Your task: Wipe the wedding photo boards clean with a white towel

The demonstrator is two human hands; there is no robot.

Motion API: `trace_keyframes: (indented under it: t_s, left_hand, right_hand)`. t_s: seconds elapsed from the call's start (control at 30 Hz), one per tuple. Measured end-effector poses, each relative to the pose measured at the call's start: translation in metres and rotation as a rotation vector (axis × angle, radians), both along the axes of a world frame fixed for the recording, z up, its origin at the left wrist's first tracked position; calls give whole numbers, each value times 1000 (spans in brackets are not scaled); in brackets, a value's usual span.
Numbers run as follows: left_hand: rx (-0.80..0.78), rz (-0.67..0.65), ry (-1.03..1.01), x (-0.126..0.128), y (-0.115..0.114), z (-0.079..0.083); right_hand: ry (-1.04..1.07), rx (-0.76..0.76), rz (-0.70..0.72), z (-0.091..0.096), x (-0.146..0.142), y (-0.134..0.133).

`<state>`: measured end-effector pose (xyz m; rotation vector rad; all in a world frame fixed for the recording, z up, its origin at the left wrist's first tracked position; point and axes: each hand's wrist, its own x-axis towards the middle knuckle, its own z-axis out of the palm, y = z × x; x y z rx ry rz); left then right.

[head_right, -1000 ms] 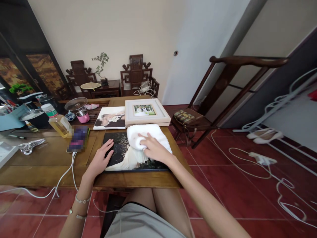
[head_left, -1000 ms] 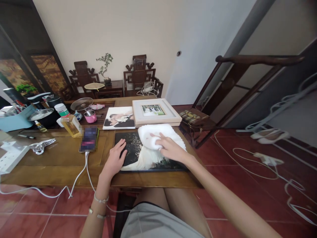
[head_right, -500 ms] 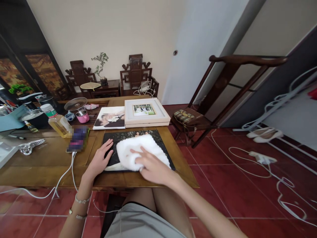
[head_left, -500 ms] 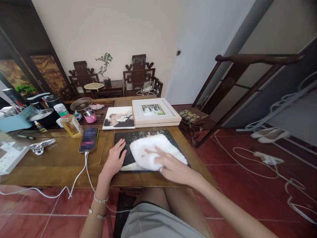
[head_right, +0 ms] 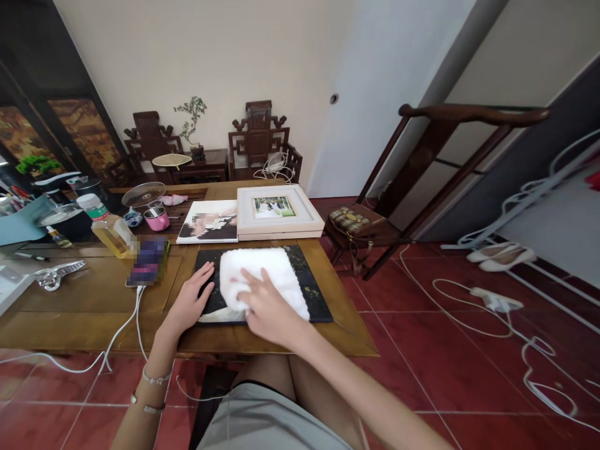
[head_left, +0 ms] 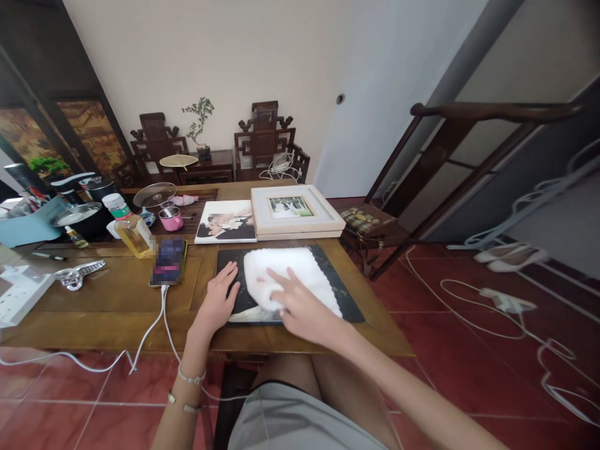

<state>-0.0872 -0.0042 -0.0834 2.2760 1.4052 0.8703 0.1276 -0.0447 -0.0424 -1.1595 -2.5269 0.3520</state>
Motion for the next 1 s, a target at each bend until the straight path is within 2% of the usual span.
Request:
trace_keyframes:
  t_s: [0.13, 0.23, 0.33, 0.53, 0.63, 0.73, 0.83, 1.0]
  left_hand:
    - [-8, 7, -4, 0, 1, -1]
    - [-2, 7, -3, -1, 2, -2]
    - [10, -3, -16, -1, 2, -3]
    - [19, -11, -27, -1, 3, -3]
    - [20, -12, -28, -1, 3, -4]
    - [26, -14, -33, -1, 3, -4]
    - [19, -17, -28, -1, 3, -4]
    - [21, -16, -19, -1, 3, -4]
  right_hand:
    - [16, -63, 78, 3, 2, -55]
    - [17, -73, 48, 4, 10, -63]
    - [-11, -52, -52, 2, 22, -41]
    - [-53, 4, -241, -4, 38, 35]
    - [-79, 3, -293, -3, 32, 64]
    - [-84, 10, -273, 0, 15, 71]
    - [-86, 36, -193, 3, -6, 49]
    - [-9, -20, -10, 4, -18, -25]
